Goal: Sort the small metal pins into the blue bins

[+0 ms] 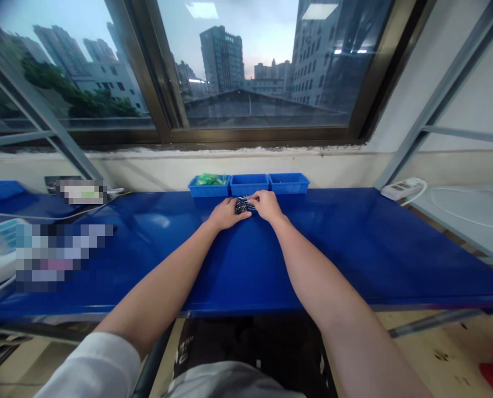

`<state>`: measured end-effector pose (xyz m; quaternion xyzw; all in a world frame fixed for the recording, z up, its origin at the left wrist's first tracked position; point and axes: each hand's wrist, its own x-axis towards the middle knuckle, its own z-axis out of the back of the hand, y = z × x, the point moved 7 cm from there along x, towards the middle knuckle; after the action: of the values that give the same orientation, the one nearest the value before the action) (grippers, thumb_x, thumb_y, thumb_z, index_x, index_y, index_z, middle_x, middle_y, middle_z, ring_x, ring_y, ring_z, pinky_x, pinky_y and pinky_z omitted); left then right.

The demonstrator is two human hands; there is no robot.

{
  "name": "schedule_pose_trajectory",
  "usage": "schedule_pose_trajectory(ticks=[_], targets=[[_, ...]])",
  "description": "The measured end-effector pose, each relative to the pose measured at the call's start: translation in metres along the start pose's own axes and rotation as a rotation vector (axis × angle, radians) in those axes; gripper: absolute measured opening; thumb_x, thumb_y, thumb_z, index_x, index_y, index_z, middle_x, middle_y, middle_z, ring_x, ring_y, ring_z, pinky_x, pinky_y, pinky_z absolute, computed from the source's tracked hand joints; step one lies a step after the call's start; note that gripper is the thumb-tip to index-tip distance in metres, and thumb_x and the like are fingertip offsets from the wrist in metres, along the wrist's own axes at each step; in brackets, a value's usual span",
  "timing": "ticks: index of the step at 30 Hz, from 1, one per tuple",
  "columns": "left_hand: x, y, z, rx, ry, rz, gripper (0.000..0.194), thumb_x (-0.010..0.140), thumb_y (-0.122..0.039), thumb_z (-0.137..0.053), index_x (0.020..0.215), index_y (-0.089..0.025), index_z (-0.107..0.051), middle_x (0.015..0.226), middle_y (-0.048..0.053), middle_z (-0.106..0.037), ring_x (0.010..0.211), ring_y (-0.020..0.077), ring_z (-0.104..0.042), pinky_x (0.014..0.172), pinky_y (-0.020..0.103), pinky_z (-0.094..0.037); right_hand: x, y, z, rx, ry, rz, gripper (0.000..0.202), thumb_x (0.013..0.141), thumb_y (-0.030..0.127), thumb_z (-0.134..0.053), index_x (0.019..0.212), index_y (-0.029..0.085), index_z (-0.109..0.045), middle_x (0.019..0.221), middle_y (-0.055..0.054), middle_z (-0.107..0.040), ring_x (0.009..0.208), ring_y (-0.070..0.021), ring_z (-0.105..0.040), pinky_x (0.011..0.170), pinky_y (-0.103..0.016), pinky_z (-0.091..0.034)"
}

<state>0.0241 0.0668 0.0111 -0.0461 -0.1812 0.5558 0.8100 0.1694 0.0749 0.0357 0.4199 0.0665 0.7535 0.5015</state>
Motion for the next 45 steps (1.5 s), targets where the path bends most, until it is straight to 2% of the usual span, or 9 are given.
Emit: schedule_pose_trajectory(ticks=[6, 10, 14, 19, 25, 33, 37, 41, 45], targets=[[0.000, -0.007, 0.017, -0.109, -0.222, -0.051, 0.053, 0.093, -0.054, -0.026, 0.113, -0.015, -0.057, 0.115, 0.013, -0.058, 0.111, 0.0239, -0.052, 0.093, 0.035, -0.040, -0.001, 0.006, 0.006, 0.191, -0.033, -0.038, 0.012, 0.074, 0.026, -0.065, 0.076, 0.017, -0.072, 0.074, -0.005, -0.071, 0.067, -0.0169, -0.063, 0.066, -0.028, -0.047], [0.001, -0.013, 0.021, -0.118, -0.248, -0.097, 0.048, 0.097, -0.041, -0.022, 0.087, -0.018, -0.062, 0.095, 0.009, -0.061, 0.097, 0.0210, -0.057, 0.088, 0.033, -0.042, -0.001, 0.011, 0.004, 0.300, -0.007, -0.045, 0.014, 0.073, 0.028, -0.066, 0.076, 0.016, -0.071, 0.075, -0.005, -0.071, 0.068, -0.0171, -0.063, 0.067, -0.028, -0.048], [0.003, -0.014, 0.023, -0.129, -0.241, -0.075, 0.038, 0.096, -0.034, -0.028, 0.083, -0.019, -0.061, 0.091, 0.008, -0.061, 0.095, 0.0203, -0.057, 0.086, 0.033, -0.043, 0.000, 0.011, 0.000, 0.366, 0.025, -0.065, 0.013, 0.072, 0.029, -0.066, 0.074, 0.016, -0.069, 0.075, -0.005, -0.070, 0.070, -0.0173, -0.063, 0.071, -0.030, -0.049], [0.004, -0.014, 0.021, -0.196, -0.155, -0.023, 0.033, 0.095, -0.031, -0.031, 0.087, -0.019, -0.061, 0.094, 0.006, -0.063, 0.095, 0.0200, -0.058, 0.085, 0.033, -0.043, 0.001, 0.008, -0.005, 0.407, 0.038, -0.083, 0.015, 0.071, 0.030, -0.066, 0.073, 0.016, -0.067, 0.075, -0.005, -0.069, 0.071, -0.0168, -0.062, 0.073, -0.031, -0.049], [0.001, -0.012, 0.024, -0.259, -0.209, 0.005, 0.019, 0.090, -0.027, -0.043, 0.089, -0.020, -0.060, 0.099, 0.006, -0.063, 0.099, 0.0207, -0.057, 0.088, 0.035, -0.041, 0.001, 0.004, -0.008, 0.483, 0.016, -0.109, 0.024, 0.068, 0.034, -0.068, 0.082, 0.015, -0.066, 0.081, -0.006, -0.069, 0.071, -0.0159, -0.062, 0.071, -0.031, -0.050], [0.001, -0.010, 0.026, -0.276, -0.255, -0.002, 0.011, 0.087, -0.023, -0.049, 0.084, -0.021, -0.059, 0.096, 0.004, -0.063, 0.099, 0.0191, -0.057, 0.090, 0.035, -0.041, -0.005, 0.007, -0.014, 0.716, 0.145, -0.263, 0.030, 0.060, 0.037, -0.071, 0.080, 0.015, -0.064, 0.063, -0.001, -0.063, 0.053, -0.0119, -0.053, 0.054, -0.027, -0.044], [0.000, -0.009, 0.027, -0.277, -0.296, 0.004, 0.015, 0.086, -0.026, -0.051, 0.099, -0.021, -0.057, 0.106, 0.005, -0.061, 0.102, 0.0196, -0.056, 0.093, 0.036, -0.039, -0.003, 0.001, -0.011, 0.738, 0.107, -0.284, 0.029, 0.060, 0.038, -0.068, 0.078, 0.016, -0.064, 0.065, -0.002, -0.063, 0.054, -0.0121, -0.052, 0.051, -0.026, -0.041], [-0.002, -0.003, 0.026, -0.233, -0.315, 0.087, 0.035, 0.088, -0.032, -0.049, 0.121, -0.023, -0.045, 0.125, 0.008, -0.052, 0.114, 0.0227, -0.051, 0.097, 0.040, -0.037, 0.004, -0.013, 0.003, 0.618, -0.048, -0.224, 0.030, 0.062, 0.035, -0.065, 0.086, 0.016, -0.064, 0.082, -0.005, -0.067, 0.075, -0.0178, -0.060, 0.068, -0.031, -0.047], [-0.001, 0.004, 0.021, -0.171, -0.271, 0.144, 0.038, 0.089, -0.035, -0.045, 0.125, -0.024, -0.042, 0.130, 0.011, -0.047, 0.123, 0.0260, -0.044, 0.100, 0.045, -0.034, 0.007, -0.024, 0.018, 0.320, -0.126, -0.166, 0.040, 0.066, 0.027, -0.060, 0.104, 0.017, -0.063, 0.102, -0.007, -0.066, 0.098, -0.0227, -0.056, 0.088, -0.038, -0.043]])
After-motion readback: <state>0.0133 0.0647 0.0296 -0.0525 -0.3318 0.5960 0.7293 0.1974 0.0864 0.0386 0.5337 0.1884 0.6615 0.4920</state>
